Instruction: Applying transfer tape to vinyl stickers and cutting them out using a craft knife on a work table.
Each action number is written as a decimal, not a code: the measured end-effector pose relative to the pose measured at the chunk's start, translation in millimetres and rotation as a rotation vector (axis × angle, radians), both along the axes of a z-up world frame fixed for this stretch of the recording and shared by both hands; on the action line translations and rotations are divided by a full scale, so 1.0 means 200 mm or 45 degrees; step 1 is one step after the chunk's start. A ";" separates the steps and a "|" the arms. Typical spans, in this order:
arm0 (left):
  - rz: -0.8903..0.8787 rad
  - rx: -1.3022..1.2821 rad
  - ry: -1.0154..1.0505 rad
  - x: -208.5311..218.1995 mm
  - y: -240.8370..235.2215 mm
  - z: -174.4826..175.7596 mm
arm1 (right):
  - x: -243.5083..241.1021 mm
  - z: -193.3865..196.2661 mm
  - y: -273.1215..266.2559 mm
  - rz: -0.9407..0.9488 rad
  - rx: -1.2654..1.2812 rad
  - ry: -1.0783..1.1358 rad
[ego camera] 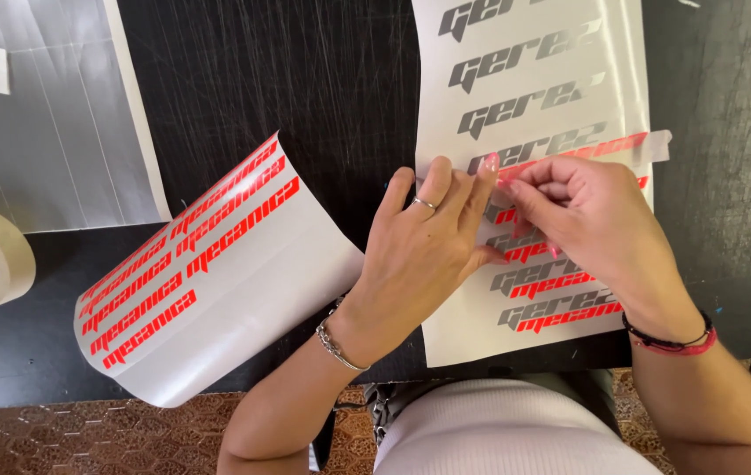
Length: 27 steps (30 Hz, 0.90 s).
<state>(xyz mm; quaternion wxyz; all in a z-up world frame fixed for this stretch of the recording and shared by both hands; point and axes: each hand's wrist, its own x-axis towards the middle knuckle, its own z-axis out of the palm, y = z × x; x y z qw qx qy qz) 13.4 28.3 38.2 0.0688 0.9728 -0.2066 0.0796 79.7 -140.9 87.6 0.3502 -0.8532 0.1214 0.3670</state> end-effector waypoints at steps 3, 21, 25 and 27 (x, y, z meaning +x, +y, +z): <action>-0.019 -0.019 0.010 0.00 0.01 0.00 | 0.00 -0.01 0.01 -0.024 -0.054 -0.034; -0.020 0.005 0.013 0.02 0.01 0.00 | 0.00 -0.02 -0.04 -0.078 -0.042 -0.080; -0.061 -0.255 -0.068 0.04 0.01 0.01 | 0.00 -0.02 -0.04 -0.076 -0.051 -0.050; -0.057 -0.202 -0.066 0.05 0.01 -0.01 | -0.01 -0.03 -0.04 -0.072 -0.046 -0.050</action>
